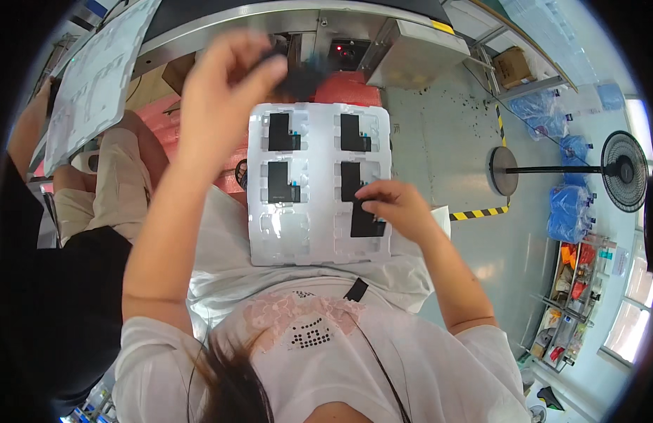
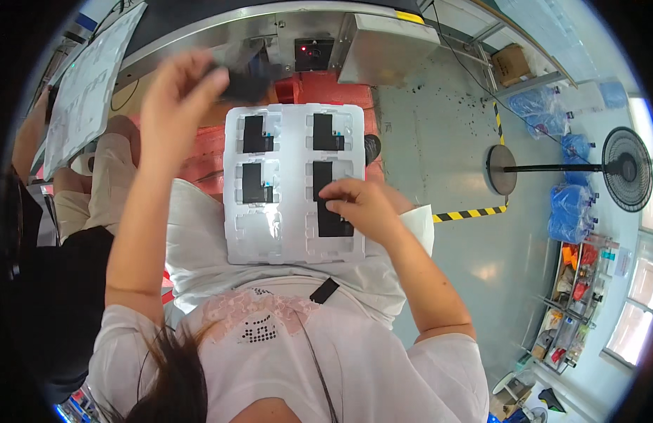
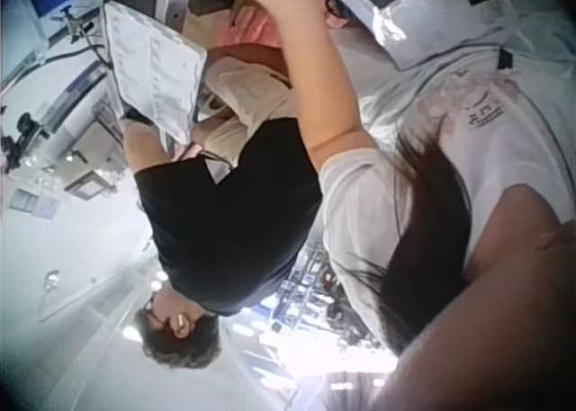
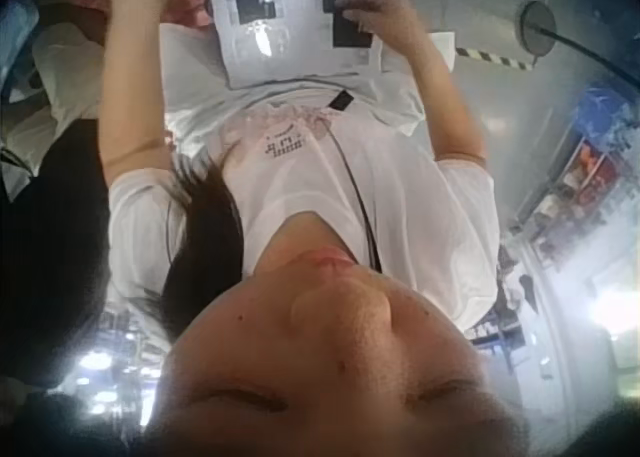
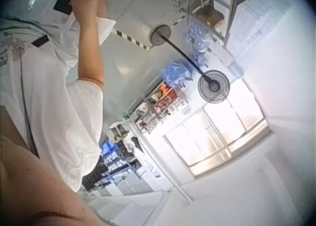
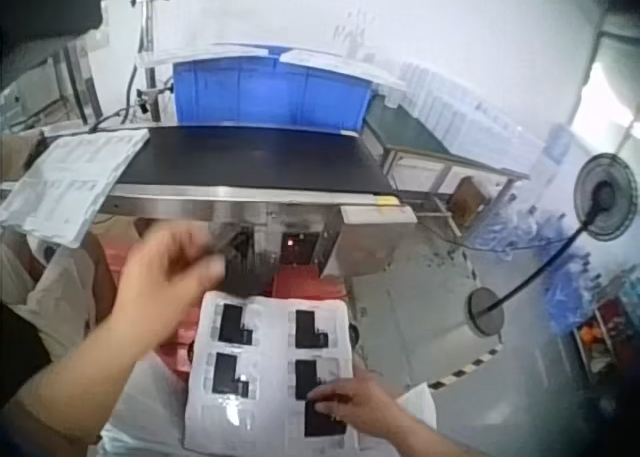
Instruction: The person places small black electronic components into a white foam tray. They repeatedly pick up the components and insert them into designated slots, then lift the tray to place it into a blue bin on the table. The process is repeated for multiple components throughout the clip.
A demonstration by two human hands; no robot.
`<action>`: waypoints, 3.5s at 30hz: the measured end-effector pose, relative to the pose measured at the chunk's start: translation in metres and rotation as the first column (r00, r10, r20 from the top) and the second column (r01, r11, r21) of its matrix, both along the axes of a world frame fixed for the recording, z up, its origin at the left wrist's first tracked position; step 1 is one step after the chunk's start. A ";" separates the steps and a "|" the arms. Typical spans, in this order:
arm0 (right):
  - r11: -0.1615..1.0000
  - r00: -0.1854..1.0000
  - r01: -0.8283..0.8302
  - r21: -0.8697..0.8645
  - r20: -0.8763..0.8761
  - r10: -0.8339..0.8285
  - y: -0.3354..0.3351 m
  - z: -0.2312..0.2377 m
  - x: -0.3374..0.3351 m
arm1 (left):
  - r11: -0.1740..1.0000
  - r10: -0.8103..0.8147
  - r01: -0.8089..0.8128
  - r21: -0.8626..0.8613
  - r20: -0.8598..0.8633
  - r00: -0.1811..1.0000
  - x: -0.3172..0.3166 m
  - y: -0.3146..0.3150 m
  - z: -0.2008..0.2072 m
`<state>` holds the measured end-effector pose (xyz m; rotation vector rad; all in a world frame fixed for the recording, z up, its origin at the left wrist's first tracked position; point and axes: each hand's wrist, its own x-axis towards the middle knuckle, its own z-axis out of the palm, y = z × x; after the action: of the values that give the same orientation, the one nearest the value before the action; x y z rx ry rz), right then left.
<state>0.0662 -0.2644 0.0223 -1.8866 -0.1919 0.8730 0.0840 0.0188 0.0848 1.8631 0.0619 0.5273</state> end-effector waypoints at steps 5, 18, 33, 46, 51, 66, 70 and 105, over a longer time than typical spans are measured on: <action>0.989 0.667 -0.107 -0.107 0.730 0.151 -0.021 -0.071 -0.044 | 0.921 -0.371 0.382 -0.075 -0.467 0.802 -0.083 -0.008 -0.058; 0.910 0.660 0.007 -0.414 0.686 0.307 -0.020 -0.076 -0.095 | 0.888 -0.033 0.105 0.447 -0.167 0.985 -0.158 -0.042 -0.168; 0.852 0.479 -0.024 -0.523 0.742 0.469 -0.039 -0.070 -0.135 | 0.764 0.144 -0.009 0.645 -0.158 0.977 -0.175 -0.049 -0.171; 0.870 0.367 -0.184 -0.457 0.789 0.493 -0.056 -0.079 -0.105 | 0.625 -0.018 -0.026 -0.780 -0.048 0.999 -0.059 -0.034 -0.044; 0.880 0.430 -0.132 -0.456 0.774 0.465 -0.040 -0.084 -0.128 | 0.114 -0.063 0.010 -0.993 0.003 0.998 0.017 -0.025 -0.006; 0.943 0.768 0.306 0.131 0.552 -0.326 -0.043 -0.053 -0.094 | 0.681 -0.169 0.032 -0.731 -0.114 0.979 -0.101 0.026 -0.038; 0.584 0.796 0.582 0.566 -0.248 -0.553 -0.038 -0.029 -0.069 | 0.691 -0.088 -0.193 -0.697 -0.346 0.934 -0.142 0.029 -0.056; 0.916 0.337 0.230 0.327 0.857 -0.391 0.064 0.031 0.072 | 0.947 0.260 -0.266 0.183 0.057 0.964 -0.083 0.040 -0.082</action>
<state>0.1379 -0.2003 0.0530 -1.9662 -0.5232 -0.5627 0.0008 0.0592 0.0024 2.0445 0.2498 0.7697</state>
